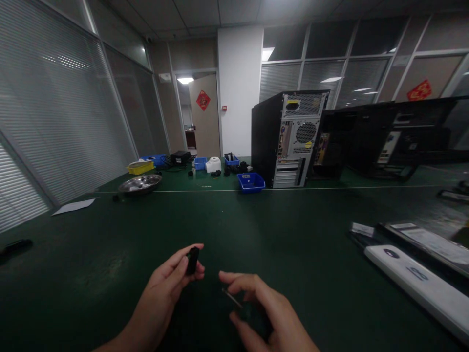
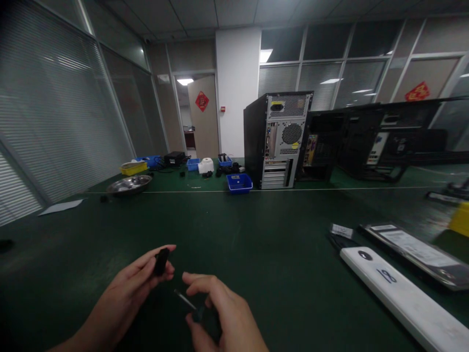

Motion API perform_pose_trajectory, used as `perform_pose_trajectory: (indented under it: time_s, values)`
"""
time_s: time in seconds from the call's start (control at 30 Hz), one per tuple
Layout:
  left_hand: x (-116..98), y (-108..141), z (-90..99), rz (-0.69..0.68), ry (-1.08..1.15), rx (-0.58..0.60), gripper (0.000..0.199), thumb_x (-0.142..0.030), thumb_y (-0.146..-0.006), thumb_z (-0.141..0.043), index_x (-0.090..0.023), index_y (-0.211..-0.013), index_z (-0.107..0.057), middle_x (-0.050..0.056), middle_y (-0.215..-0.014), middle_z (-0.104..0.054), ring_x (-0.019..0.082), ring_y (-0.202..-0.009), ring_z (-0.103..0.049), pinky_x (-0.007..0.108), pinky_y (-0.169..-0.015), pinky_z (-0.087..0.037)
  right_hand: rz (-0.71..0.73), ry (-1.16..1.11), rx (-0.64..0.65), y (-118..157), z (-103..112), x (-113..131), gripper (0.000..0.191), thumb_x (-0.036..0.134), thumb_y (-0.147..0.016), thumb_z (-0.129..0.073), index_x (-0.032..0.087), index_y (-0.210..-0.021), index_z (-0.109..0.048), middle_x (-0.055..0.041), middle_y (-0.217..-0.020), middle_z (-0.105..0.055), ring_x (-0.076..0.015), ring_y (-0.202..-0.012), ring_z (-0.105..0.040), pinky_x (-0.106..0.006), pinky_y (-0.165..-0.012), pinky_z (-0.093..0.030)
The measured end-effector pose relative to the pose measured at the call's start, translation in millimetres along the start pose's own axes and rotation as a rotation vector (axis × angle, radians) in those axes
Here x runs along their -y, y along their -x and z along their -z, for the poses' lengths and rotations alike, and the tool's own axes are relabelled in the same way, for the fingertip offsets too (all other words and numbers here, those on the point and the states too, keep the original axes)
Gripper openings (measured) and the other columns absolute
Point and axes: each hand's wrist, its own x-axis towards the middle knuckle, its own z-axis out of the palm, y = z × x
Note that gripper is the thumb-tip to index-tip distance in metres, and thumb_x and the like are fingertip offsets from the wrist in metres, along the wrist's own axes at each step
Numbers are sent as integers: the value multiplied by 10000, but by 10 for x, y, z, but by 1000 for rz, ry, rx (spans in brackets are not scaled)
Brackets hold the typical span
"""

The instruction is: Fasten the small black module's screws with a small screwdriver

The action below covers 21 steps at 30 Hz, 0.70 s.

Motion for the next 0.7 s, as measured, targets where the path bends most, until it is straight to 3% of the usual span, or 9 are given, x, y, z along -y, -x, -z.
perform_pose_trajectory:
  time_s: [0.23, 0.47, 0.6, 0.7]
  values:
    - [-46, 0, -68, 10, 11, -73, 329, -362, -768, -727, -160, -1027, -752, 70, -883, -729, 209, -825, -620, 340, -815, -502, 46, -41, 4, -27, 12, 9, 306, 36, -746, -549, 198, -997, -613, -93, -1105, -710, -218, -926, -694, -301, -784, -545]
    - [-16, 13, -30, -68, -175, 32, 276, -402, -817, -672, -248, -1028, -758, 43, -966, -667, 196, -836, -607, 314, -800, -473, 66, -67, -2, -29, 0, -50, 337, 9, -747, -567, 207, -1016, -603, -65, -1046, -705, -203, -948, -668, -283, -827, -515]
    - [26, 13, 6, -84, -257, 119, 284, -407, -872, -601, -240, -1048, -749, 39, -908, -639, 196, -815, -586, 320, -782, -456, -11, -10, -19, -43, 5, -46, 172, 70, -767, -588, 181, -897, -611, -58, -877, -675, -201, -804, -644, -286, -730, -505]
    - [55, 30, 2, -21, -284, 186, 317, -409, -906, -547, -222, -1079, -736, 36, -822, -631, 194, -784, -565, 323, -763, -437, -95, -12, -60, -67, 16, -38, 47, 133, -808, -579, 178, -809, -593, -46, -816, -636, -200, -771, -617, -287, -700, -486]
